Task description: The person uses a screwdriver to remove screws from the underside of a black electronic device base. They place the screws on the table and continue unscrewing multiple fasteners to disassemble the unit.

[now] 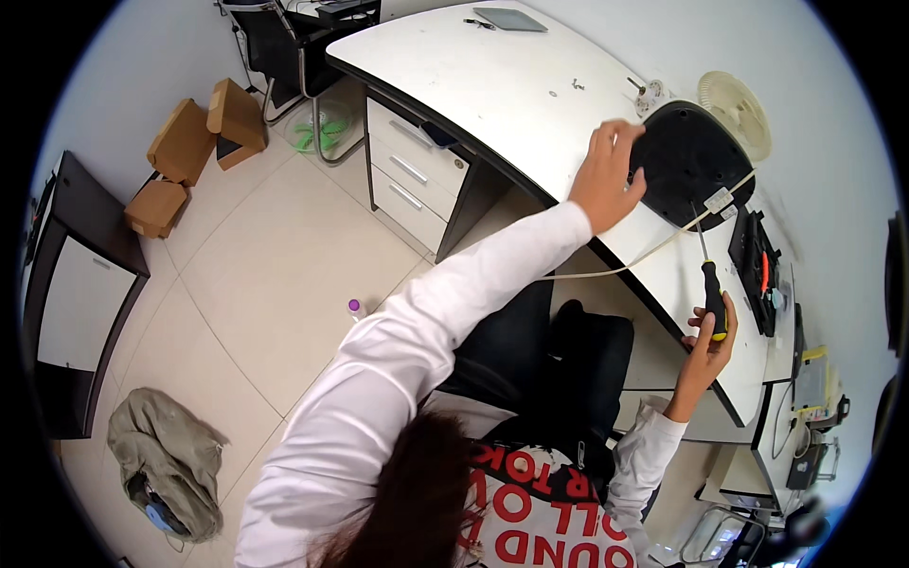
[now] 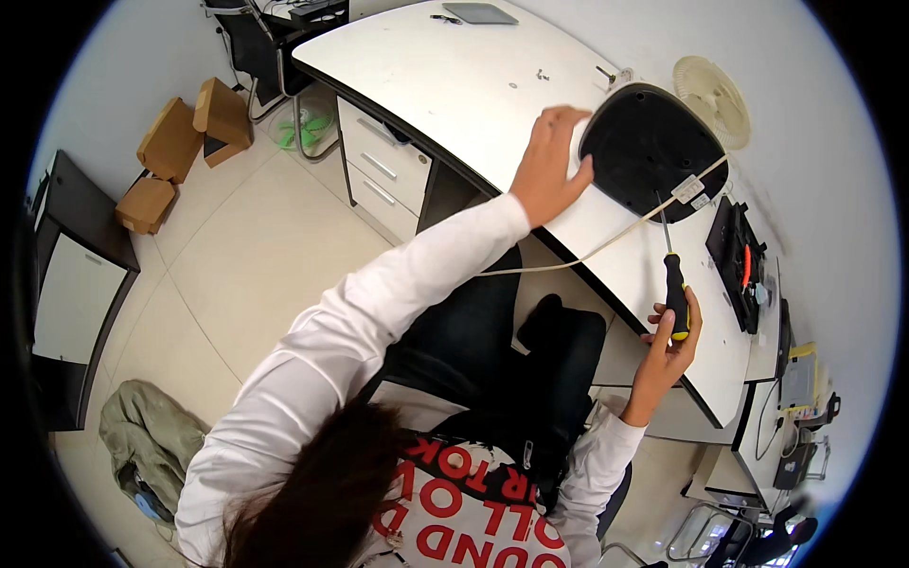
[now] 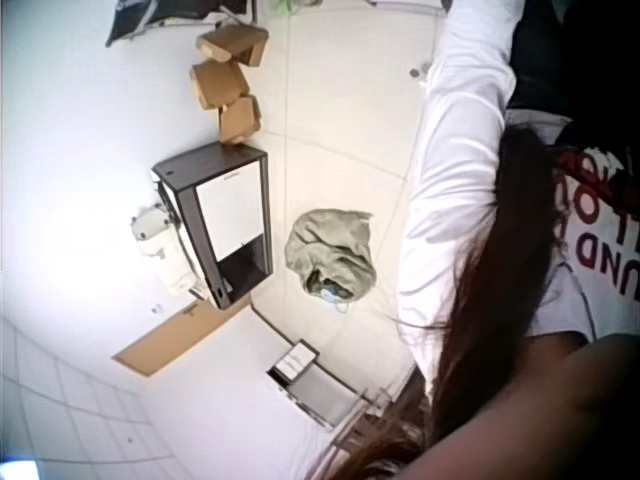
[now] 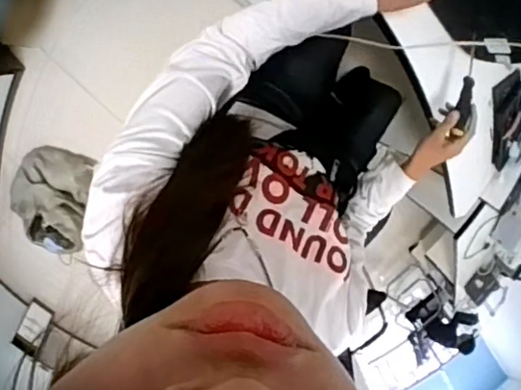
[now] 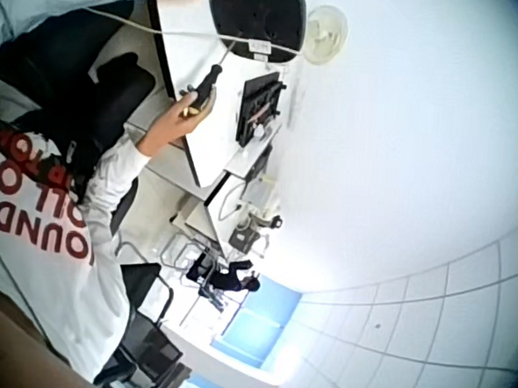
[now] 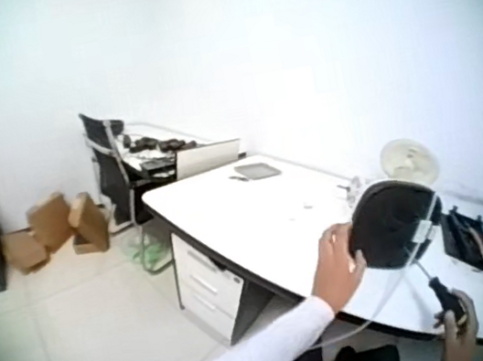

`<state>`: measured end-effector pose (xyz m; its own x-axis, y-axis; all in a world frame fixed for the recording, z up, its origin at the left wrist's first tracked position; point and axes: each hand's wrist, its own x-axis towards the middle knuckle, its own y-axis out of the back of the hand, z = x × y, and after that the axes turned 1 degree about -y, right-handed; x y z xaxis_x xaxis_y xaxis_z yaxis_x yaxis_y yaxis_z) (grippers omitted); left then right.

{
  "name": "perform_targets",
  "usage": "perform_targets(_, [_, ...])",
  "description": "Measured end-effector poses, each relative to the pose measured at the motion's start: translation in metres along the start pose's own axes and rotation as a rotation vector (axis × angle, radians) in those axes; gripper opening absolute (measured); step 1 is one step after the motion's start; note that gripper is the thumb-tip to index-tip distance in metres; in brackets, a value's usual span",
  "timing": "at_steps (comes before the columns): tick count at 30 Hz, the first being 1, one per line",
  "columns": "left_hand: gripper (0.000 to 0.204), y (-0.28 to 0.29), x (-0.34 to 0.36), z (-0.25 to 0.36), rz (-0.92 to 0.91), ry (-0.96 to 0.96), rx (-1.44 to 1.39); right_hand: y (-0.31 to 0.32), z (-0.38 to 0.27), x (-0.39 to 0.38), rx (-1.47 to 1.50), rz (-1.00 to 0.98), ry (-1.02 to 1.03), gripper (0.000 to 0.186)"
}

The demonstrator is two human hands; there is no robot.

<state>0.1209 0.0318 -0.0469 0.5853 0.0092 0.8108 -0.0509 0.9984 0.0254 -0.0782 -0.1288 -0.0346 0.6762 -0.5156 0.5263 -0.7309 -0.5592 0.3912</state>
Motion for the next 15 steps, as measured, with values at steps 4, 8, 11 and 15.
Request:
perform_targets(4, [0.067, -0.046, 0.02, -0.017, 0.187, 0.235, 0.042, 0.002, 0.001, 0.006, 0.134, -0.022, -0.06, 0.037])
perform_targets(8, [0.078, -0.076, 0.006, -0.044, 0.153, 0.29, 0.017, 0.0, 0.003, 0.006, 0.177, -0.038, -0.076, 0.036])
perform_targets(11, [0.08, -0.082, -0.002, -0.044, 0.072, 0.367, -0.077, -0.001, 0.006, 0.002, 0.168, -0.031, -0.074, 0.035])
perform_targets(15, [0.075, -0.08, 0.0, -0.054, 0.058, 0.428, -0.051, -0.006, -0.001, -0.003, 0.243, -0.021, -0.063, 0.033])
